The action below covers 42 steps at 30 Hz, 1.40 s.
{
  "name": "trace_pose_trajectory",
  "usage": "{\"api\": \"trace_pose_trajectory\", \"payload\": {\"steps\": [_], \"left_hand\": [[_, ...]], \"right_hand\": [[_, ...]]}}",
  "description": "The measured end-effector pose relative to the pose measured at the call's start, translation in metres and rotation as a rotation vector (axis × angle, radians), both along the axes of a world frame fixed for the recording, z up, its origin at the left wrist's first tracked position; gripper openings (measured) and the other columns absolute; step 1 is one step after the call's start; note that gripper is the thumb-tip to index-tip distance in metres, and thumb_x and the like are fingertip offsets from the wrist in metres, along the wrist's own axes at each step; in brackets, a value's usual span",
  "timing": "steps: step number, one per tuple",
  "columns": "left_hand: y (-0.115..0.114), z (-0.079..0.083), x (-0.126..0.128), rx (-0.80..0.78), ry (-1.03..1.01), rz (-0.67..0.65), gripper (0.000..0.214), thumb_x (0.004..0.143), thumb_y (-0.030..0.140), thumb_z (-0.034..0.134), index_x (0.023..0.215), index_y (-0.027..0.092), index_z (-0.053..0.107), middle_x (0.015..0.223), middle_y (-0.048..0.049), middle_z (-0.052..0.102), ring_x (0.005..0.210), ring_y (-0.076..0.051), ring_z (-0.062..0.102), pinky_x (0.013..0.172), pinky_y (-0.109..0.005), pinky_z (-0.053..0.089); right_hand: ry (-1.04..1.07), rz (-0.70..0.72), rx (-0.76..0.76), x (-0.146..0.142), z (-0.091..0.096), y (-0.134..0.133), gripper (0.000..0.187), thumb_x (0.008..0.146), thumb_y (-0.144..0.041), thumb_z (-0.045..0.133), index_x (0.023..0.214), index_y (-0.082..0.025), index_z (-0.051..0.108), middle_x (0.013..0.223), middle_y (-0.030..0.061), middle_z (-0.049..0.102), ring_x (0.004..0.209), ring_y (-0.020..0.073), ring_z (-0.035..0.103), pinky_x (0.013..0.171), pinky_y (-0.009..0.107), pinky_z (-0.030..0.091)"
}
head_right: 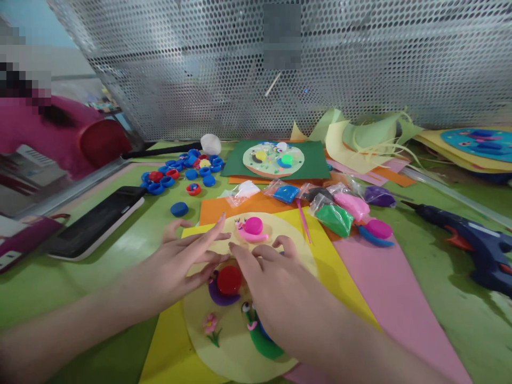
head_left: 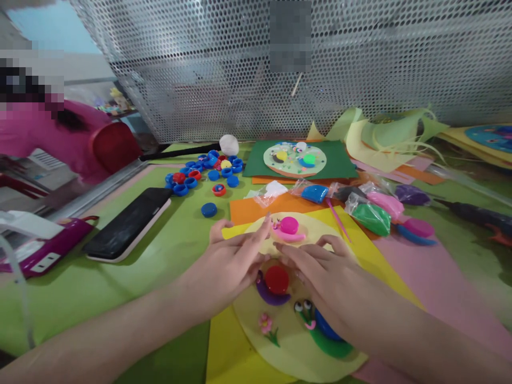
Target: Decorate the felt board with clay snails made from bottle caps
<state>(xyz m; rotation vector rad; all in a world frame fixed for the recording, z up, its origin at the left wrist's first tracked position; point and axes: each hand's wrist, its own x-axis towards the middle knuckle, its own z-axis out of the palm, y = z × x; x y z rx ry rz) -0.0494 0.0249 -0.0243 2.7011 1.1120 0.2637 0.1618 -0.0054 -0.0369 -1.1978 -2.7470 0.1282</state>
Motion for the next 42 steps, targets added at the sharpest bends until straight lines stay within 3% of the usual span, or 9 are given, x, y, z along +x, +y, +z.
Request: {"api": "trace_pose_trajectory", "payload": {"steps": [8, 14, 20, 27, 33, 38, 42], "left_hand": [[0.000, -0.001, 0.000, -0.007, -0.001, 0.030, 0.075, 0.085, 0.005, 0.045, 0.140, 0.026, -0.001, 0.099, 0.0018, 0.072, 0.113, -0.022, 0.055, 0.100, -0.048, 0.013], [0.000, 0.001, 0.001, -0.007, 0.008, 0.017, 0.077, 0.085, 0.005, 0.045, 0.140, 0.028, -0.004, 0.098, 0.0021, 0.072, 0.110, -0.023, 0.057, 0.099, -0.049, 0.016], [-0.003, 0.004, 0.003, -0.015, 0.020, 0.008, 0.076, 0.087, 0.004, 0.043, 0.140, 0.030, -0.006, 0.096, 0.0031, 0.071, 0.108, -0.023, 0.058, 0.099, -0.050, 0.014], [-0.002, 0.000, 0.000, -0.040, 0.031, 0.029, 0.084, 0.089, 0.010, 0.047, 0.139, 0.036, -0.015, 0.102, 0.0024, 0.071, 0.116, -0.026, 0.053, 0.098, -0.056, 0.013], [-0.001, 0.000, 0.001, -0.017, 0.030, 0.030, 0.077, 0.087, 0.008, 0.044, 0.142, 0.026, -0.006, 0.109, -0.0046, 0.069, 0.109, -0.023, 0.059, 0.101, -0.052, 0.016], [-0.001, -0.002, 0.000, -0.006, 0.054, 0.044, 0.067, 0.087, 0.011, 0.042, 0.142, 0.022, 0.005, 0.105, -0.0053, 0.070, 0.110, -0.022, 0.058, 0.101, -0.050, 0.020], [-0.003, -0.003, 0.000, 0.012, 0.030, 0.034, 0.066, 0.086, 0.010, 0.038, 0.142, 0.022, 0.005, 0.106, -0.0060, 0.069, 0.103, -0.021, 0.062, 0.102, -0.049, 0.020]], "right_hand": [[-0.001, -0.012, -0.011, -0.001, 0.001, 0.000, 0.063, 0.071, -0.001, 0.038, 0.133, -0.011, 0.037, 0.119, 0.0127, 0.059, 0.106, 0.0255, 0.054, 0.091, 0.051, 0.037], [-0.022, 0.015, 0.020, -0.002, 0.001, 0.001, 0.065, 0.070, -0.003, 0.041, 0.134, -0.007, 0.034, 0.114, 0.0153, 0.060, 0.100, 0.0264, 0.056, 0.087, 0.048, 0.041], [-0.019, -0.010, -0.040, -0.003, 0.006, 0.001, 0.068, 0.070, 0.000, 0.043, 0.136, -0.008, 0.031, 0.106, 0.0124, 0.063, 0.091, 0.0232, 0.057, 0.084, 0.043, 0.041], [-0.050, -0.005, -0.045, -0.005, 0.005, -0.001, 0.066, 0.071, -0.002, 0.044, 0.136, -0.004, 0.032, 0.108, 0.0156, 0.062, 0.100, 0.0271, 0.055, 0.086, 0.046, 0.040], [0.033, -0.052, -0.141, -0.005, 0.014, 0.000, 0.066, 0.070, 0.001, 0.040, 0.136, -0.006, 0.032, 0.100, 0.0118, 0.066, 0.097, 0.0233, 0.057, 0.089, 0.045, 0.039], [-0.017, -0.037, -0.119, -0.007, 0.017, 0.000, 0.067, 0.070, -0.002, 0.042, 0.136, -0.003, 0.032, 0.108, 0.0159, 0.063, 0.103, 0.0261, 0.056, 0.090, 0.046, 0.039], [-0.001, -0.052, -0.112, -0.008, 0.017, 0.000, 0.065, 0.071, -0.003, 0.041, 0.136, -0.004, 0.033, 0.104, 0.0143, 0.065, 0.100, 0.0245, 0.057, 0.087, 0.043, 0.041]]}}
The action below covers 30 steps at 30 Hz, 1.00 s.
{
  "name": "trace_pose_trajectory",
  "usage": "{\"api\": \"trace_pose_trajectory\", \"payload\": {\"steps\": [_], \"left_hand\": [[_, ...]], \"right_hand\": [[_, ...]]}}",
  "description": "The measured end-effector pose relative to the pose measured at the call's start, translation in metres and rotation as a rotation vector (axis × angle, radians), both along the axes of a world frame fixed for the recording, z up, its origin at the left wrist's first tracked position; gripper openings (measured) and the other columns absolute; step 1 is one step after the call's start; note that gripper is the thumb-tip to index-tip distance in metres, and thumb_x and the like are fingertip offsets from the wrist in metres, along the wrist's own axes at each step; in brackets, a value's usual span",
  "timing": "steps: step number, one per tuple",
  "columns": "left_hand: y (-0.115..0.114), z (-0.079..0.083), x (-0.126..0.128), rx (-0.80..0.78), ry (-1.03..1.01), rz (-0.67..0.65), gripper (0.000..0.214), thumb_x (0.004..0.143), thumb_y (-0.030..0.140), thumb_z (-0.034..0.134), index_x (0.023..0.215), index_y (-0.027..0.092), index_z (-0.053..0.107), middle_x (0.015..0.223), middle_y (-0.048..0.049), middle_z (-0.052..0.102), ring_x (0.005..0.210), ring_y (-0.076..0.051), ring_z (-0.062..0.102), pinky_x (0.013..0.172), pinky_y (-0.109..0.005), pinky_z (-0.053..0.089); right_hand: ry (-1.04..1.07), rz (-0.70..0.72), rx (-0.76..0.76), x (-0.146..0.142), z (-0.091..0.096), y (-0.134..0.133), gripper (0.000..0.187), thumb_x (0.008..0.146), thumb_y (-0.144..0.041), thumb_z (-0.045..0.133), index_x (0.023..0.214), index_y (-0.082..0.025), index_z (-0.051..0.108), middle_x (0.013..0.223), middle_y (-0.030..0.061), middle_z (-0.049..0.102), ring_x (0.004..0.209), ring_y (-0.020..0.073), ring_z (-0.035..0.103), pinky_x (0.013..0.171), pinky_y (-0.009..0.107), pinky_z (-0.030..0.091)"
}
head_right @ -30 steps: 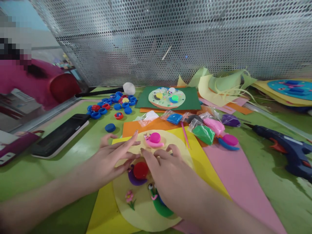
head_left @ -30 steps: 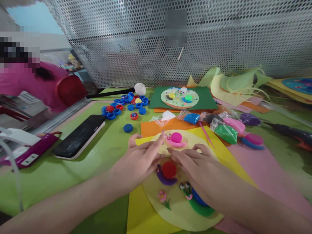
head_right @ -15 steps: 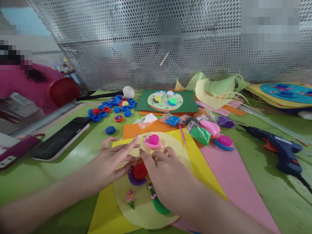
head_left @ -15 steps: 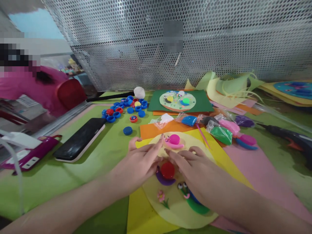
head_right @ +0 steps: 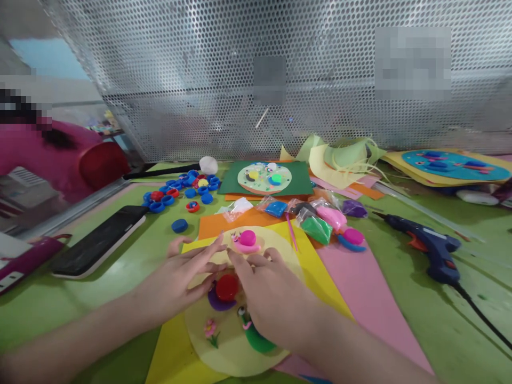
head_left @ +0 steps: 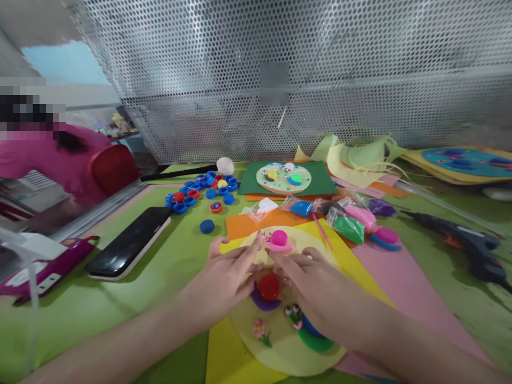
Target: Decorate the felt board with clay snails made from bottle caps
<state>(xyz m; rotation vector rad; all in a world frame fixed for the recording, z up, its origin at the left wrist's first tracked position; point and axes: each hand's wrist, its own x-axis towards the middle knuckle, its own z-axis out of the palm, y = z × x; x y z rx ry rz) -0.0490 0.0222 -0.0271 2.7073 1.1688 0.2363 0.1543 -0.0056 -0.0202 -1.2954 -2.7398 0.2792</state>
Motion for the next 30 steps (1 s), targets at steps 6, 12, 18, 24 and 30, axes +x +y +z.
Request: {"api": "trace_pose_trajectory", "payload": {"steps": [6, 12, 18, 24, 30], "left_hand": [[0.000, 0.000, 0.002, -0.027, -0.019, 0.007, 0.062, 0.086, 0.010, 0.037, 0.140, 0.023, 0.011, 0.105, -0.0052, 0.069, 0.100, -0.022, 0.064, 0.101, -0.055, 0.019], [0.005, -0.002, 0.000, 0.091, -0.114, 0.069, 0.051, 0.087, 0.016, 0.040, 0.136, 0.022, 0.027, 0.093, -0.0028, 0.073, 0.103, -0.022, 0.063, 0.101, -0.050, 0.028], [0.008, 0.010, 0.003, 0.183, -0.203, 0.161, 0.050, 0.088, 0.022, 0.045, 0.135, 0.025, 0.029, 0.098, -0.0024, 0.072, 0.107, -0.023, 0.060, 0.101, -0.053, 0.027], [0.010, 0.027, 0.009, 0.204, -0.352, 0.197, 0.049, 0.089, 0.023, 0.047, 0.134, 0.020, 0.028, 0.105, -0.0045, 0.069, 0.113, -0.023, 0.056, 0.102, -0.052, 0.026], [0.001, 0.042, 0.041, 0.206, -0.425, 0.090, 0.052, 0.089, 0.020, 0.050, 0.135, 0.022, 0.025, 0.106, -0.0028, 0.068, 0.110, -0.018, 0.057, 0.104, -0.045, 0.028]], "right_hand": [[-0.034, 0.027, 0.078, 0.000, 0.001, -0.002, 0.066, 0.072, -0.002, 0.040, 0.137, -0.003, 0.029, 0.105, 0.0137, 0.064, 0.096, 0.0235, 0.058, 0.086, 0.041, 0.041], [0.036, -0.219, 0.308, 0.030, 0.019, 0.014, 0.033, 0.089, -0.017, 0.037, 0.119, -0.015, 0.050, 0.103, 0.0093, 0.065, 0.093, 0.0205, 0.059, 0.081, 0.035, 0.044], [-0.125, -0.598, 0.410, 0.075, 0.008, 0.042, 0.036, 0.080, -0.026, 0.057, 0.113, -0.012, 0.054, 0.110, 0.0174, 0.061, 0.103, 0.0337, 0.054, 0.081, 0.049, 0.042], [-0.072, -0.570, 0.411, 0.079, 0.001, 0.048, 0.033, 0.077, -0.012, 0.057, 0.110, -0.011, 0.054, 0.107, 0.0184, 0.062, 0.104, 0.0339, 0.054, 0.083, 0.052, 0.039], [0.137, -0.329, 0.406, 0.056, 0.022, 0.031, 0.050, 0.086, -0.018, 0.048, 0.134, -0.015, 0.033, 0.125, 0.0126, 0.054, 0.115, 0.0220, 0.051, 0.091, 0.038, 0.043]]}}
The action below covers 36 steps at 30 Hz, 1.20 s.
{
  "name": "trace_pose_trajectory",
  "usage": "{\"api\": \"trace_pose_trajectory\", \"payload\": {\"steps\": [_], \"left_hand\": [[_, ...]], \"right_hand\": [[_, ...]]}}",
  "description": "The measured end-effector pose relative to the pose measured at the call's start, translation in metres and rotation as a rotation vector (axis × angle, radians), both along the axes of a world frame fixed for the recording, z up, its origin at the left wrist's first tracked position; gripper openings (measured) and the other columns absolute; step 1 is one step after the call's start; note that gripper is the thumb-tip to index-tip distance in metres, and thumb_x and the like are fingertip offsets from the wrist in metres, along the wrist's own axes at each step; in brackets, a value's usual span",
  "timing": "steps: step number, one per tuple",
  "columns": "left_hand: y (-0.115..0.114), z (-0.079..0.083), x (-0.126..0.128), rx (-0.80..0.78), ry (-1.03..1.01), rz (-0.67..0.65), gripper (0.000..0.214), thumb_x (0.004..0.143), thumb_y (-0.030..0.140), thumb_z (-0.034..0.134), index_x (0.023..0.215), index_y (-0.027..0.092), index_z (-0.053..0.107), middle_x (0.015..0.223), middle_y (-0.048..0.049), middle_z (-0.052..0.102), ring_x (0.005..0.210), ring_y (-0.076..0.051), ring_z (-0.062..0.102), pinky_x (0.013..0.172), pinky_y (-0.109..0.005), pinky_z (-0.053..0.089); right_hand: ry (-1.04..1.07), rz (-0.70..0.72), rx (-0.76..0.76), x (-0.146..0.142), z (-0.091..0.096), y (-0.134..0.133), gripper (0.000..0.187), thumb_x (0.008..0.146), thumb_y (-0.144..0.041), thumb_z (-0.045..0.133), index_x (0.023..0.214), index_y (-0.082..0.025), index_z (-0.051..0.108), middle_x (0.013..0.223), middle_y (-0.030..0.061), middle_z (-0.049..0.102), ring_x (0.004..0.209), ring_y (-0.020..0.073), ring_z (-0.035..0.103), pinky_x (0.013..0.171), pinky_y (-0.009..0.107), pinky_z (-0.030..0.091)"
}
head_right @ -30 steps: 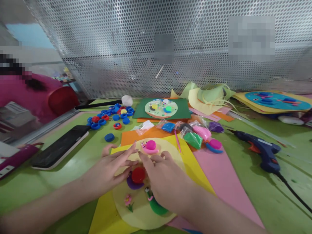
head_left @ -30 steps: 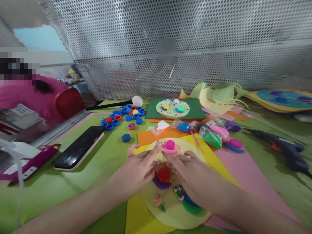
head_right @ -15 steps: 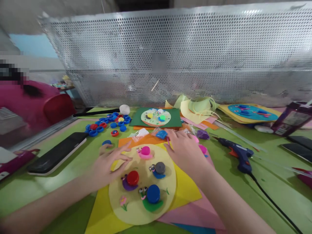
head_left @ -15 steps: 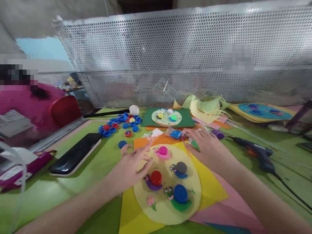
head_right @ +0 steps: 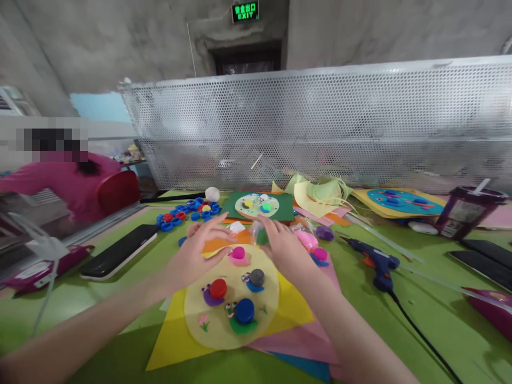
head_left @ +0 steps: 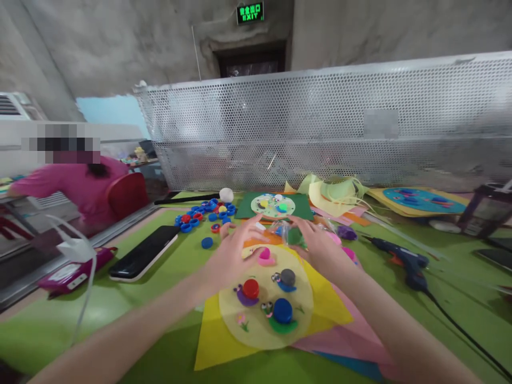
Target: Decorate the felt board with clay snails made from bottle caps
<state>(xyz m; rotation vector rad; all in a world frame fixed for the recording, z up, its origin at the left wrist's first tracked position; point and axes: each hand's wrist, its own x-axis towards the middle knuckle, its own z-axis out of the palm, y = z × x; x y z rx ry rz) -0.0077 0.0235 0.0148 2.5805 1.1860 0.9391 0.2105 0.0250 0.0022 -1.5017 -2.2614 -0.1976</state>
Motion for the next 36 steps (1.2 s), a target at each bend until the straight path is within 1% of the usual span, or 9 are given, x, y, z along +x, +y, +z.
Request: {"api": "trace_pose_trajectory", "payload": {"steps": [3, 7, 12, 16, 20, 25, 28, 32, 36], "left_hand": [[-0.003, 0.003, 0.017, 0.002, -0.033, -0.044, 0.052, 0.088, 0.018, 0.052, 0.133, 0.025, 0.027, 0.099, 0.0011, 0.069, 0.104, -0.017, 0.060, 0.101, -0.043, 0.031], [0.001, -0.003, 0.024, 0.014, -0.106, 0.023, 0.046, 0.087, 0.020, 0.055, 0.128, 0.026, 0.034, 0.093, 0.0011, 0.070, 0.108, -0.021, 0.057, 0.100, -0.049, 0.027], [0.009, -0.017, 0.016, -0.022, -0.190, 0.115, 0.066, 0.083, 0.028, 0.062, 0.137, 0.027, 0.024, 0.091, -0.0014, 0.073, 0.110, -0.027, 0.056, 0.097, -0.055, 0.025], [0.009, -0.020, 0.011, -0.168, -0.289, 0.103, 0.079, 0.081, 0.029, 0.062, 0.143, 0.027, 0.013, 0.090, -0.0022, 0.073, 0.113, -0.029, 0.055, 0.100, -0.055, 0.023], [0.006, -0.015, 0.011, -0.392, -0.448, 0.106, 0.089, 0.075, 0.029, 0.067, 0.145, 0.024, 0.011, 0.096, -0.0052, 0.071, 0.103, -0.028, 0.061, 0.095, -0.048, 0.035], [0.002, -0.009, 0.012, -0.507, -0.593, 0.116, 0.096, 0.070, 0.024, 0.070, 0.145, 0.018, 0.011, 0.085, -0.0034, 0.071, 0.095, -0.026, 0.063, 0.089, -0.042, 0.042], [0.000, -0.009, 0.013, -0.451, -0.592, 0.135, 0.096, 0.069, 0.026, 0.072, 0.145, 0.016, 0.014, 0.077, -0.0025, 0.070, 0.101, -0.027, 0.060, 0.095, -0.044, 0.036], [-0.002, -0.011, 0.013, -0.320, -0.557, 0.175, 0.090, 0.071, 0.025, 0.071, 0.143, 0.016, 0.020, 0.072, -0.0017, 0.070, 0.103, -0.029, 0.056, 0.102, -0.049, 0.024], [-0.001, -0.010, 0.013, -0.379, -0.639, 0.130, 0.088, 0.070, 0.023, 0.070, 0.143, 0.016, 0.021, 0.069, -0.0009, 0.070, 0.103, -0.027, 0.057, 0.104, -0.047, 0.025]], "right_hand": [[0.033, 0.127, 0.016, -0.010, 0.005, -0.009, 0.051, 0.085, -0.017, 0.049, 0.133, -0.015, 0.034, 0.130, 0.0118, 0.050, 0.119, 0.0197, 0.047, 0.094, 0.034, 0.042], [0.050, 0.196, 0.042, -0.011, 0.005, -0.011, 0.051, 0.083, -0.015, 0.053, 0.131, -0.011, 0.037, 0.127, 0.0147, 0.053, 0.118, 0.0242, 0.048, 0.094, 0.040, 0.044], [0.047, 0.256, 0.070, -0.012, -0.001, -0.008, 0.054, 0.081, -0.014, 0.056, 0.132, -0.015, 0.039, 0.123, 0.0130, 0.056, 0.112, 0.0261, 0.052, 0.092, 0.044, 0.046], [0.064, 0.274, 0.085, -0.020, -0.005, -0.012, 0.056, 0.080, -0.016, 0.059, 0.132, -0.012, 0.038, 0.117, 0.0142, 0.059, 0.108, 0.0258, 0.055, 0.088, 0.042, 0.049], [0.086, 0.270, 0.107, -0.025, -0.008, -0.015, 0.054, 0.080, -0.017, 0.058, 0.131, -0.012, 0.040, 0.115, 0.0152, 0.061, 0.108, 0.0257, 0.056, 0.085, 0.041, 0.052], [0.082, 0.292, 0.152, -0.029, -0.011, -0.018, 0.050, 0.081, -0.016, 0.058, 0.128, -0.012, 0.042, 0.112, 0.0148, 0.063, 0.106, 0.0254, 0.057, 0.084, 0.042, 0.052], [0.079, 0.305, 0.178, -0.030, -0.011, -0.020, 0.047, 0.083, -0.016, 0.055, 0.128, -0.015, 0.043, 0.113, 0.0132, 0.063, 0.105, 0.0246, 0.058, 0.083, 0.043, 0.053], [0.077, 0.313, 0.214, -0.030, -0.011, -0.022, 0.048, 0.083, -0.016, 0.053, 0.129, -0.013, 0.041, 0.112, 0.0141, 0.063, 0.104, 0.0245, 0.059, 0.082, 0.042, 0.053], [0.072, 0.287, 0.220, -0.029, -0.011, -0.021, 0.046, 0.084, -0.018, 0.052, 0.129, -0.015, 0.040, 0.114, 0.0124, 0.062, 0.107, 0.0239, 0.057, 0.085, 0.042, 0.052]]}}
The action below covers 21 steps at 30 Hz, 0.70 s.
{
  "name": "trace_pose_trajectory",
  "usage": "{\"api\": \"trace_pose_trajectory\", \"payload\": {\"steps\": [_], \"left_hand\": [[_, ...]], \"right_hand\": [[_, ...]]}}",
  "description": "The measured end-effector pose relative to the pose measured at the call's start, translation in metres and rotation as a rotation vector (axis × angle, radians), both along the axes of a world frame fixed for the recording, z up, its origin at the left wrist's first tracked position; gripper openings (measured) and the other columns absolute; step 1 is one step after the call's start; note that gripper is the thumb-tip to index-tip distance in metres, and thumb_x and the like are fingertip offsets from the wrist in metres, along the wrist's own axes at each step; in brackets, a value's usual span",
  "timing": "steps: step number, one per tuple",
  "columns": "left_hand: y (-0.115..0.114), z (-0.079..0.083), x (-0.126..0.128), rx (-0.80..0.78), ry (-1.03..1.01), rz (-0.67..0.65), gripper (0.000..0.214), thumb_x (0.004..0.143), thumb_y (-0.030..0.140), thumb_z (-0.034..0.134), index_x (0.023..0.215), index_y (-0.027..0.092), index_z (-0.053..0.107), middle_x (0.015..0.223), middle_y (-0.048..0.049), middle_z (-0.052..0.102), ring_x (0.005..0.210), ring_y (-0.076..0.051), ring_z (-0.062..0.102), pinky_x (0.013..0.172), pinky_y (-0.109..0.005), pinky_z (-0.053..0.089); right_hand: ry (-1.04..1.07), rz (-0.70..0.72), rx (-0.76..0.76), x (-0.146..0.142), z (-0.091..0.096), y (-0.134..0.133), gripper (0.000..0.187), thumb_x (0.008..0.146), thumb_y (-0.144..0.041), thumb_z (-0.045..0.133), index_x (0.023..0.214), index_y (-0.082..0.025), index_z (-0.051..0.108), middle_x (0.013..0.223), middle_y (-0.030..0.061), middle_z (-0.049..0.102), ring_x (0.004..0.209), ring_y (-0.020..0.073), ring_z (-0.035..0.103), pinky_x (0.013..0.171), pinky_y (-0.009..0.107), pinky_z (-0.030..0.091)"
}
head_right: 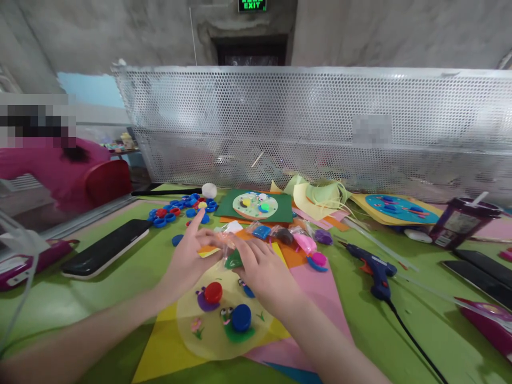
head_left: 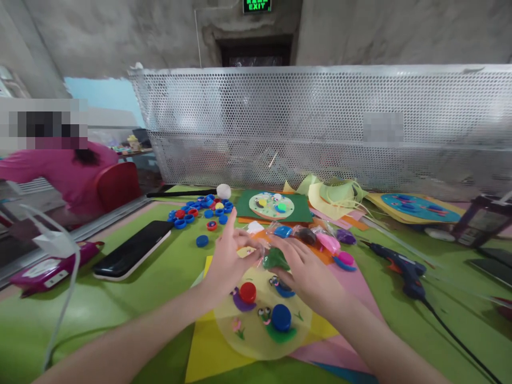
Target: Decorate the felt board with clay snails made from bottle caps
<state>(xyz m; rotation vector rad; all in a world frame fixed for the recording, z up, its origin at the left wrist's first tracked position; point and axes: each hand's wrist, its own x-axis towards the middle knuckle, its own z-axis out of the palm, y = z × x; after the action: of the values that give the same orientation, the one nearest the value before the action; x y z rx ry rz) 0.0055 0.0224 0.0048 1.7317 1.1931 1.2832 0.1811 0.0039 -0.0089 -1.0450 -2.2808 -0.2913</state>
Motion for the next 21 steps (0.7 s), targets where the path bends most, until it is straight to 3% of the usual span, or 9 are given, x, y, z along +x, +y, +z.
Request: {"api": "trace_pose_trajectory", "payload": {"steps": [3, 6, 9, 14, 21], "left_hand": [[0.004, 0.003, -0.002, -0.121, -0.142, -0.035, 0.090, 0.068, 0.024, 0.073, 0.142, 0.013, 0.023, 0.074, -0.0023, 0.071, 0.100, -0.025, 0.060, 0.101, -0.042, 0.032], [0.010, 0.004, -0.005, -0.216, -0.281, -0.006, 0.102, 0.067, 0.028, 0.075, 0.145, 0.013, 0.011, 0.082, -0.0030, 0.071, 0.095, -0.024, 0.063, 0.093, -0.038, 0.041], [0.016, 0.001, -0.008, -0.286, -0.362, 0.005, 0.098, 0.070, 0.029, 0.072, 0.145, 0.011, 0.011, 0.088, -0.0052, 0.071, 0.097, -0.025, 0.063, 0.087, -0.036, 0.045], [0.019, -0.002, -0.009, -0.334, -0.401, -0.031, 0.091, 0.068, 0.025, 0.072, 0.143, 0.011, 0.021, 0.082, -0.0044, 0.070, 0.094, -0.026, 0.065, 0.084, -0.037, 0.048], [0.015, 0.001, -0.010, -0.315, -0.415, -0.128, 0.093, 0.062, 0.022, 0.078, 0.140, 0.014, 0.028, 0.076, -0.0006, 0.069, 0.087, -0.020, 0.065, 0.081, -0.031, 0.048]], "right_hand": [[-0.006, -0.050, -0.017, 0.002, -0.001, 0.004, 0.044, 0.084, -0.019, 0.054, 0.126, -0.014, 0.043, 0.117, 0.0133, 0.061, 0.109, 0.0242, 0.056, 0.087, 0.041, 0.051], [-0.021, -0.121, -0.054, 0.006, -0.001, 0.009, 0.049, 0.082, -0.021, 0.058, 0.127, -0.012, 0.043, 0.120, 0.0143, 0.059, 0.111, 0.0250, 0.055, 0.089, 0.041, 0.049], [-0.037, -0.225, -0.111, 0.010, -0.001, 0.015, 0.050, 0.081, -0.022, 0.058, 0.128, -0.013, 0.042, 0.118, 0.0142, 0.060, 0.109, 0.0255, 0.055, 0.090, 0.041, 0.048], [-0.048, -0.438, -0.208, 0.023, -0.003, 0.026, 0.050, 0.081, -0.019, 0.058, 0.127, -0.010, 0.041, 0.118, 0.0156, 0.059, 0.109, 0.0271, 0.055, 0.086, 0.039, 0.047], [-0.120, -0.663, -0.279, 0.038, -0.018, 0.033, 0.039, 0.074, -0.014, 0.063, 0.110, -0.009, 0.050, 0.103, 0.0195, 0.062, 0.093, 0.0327, 0.060, 0.071, 0.040, 0.046]]}}
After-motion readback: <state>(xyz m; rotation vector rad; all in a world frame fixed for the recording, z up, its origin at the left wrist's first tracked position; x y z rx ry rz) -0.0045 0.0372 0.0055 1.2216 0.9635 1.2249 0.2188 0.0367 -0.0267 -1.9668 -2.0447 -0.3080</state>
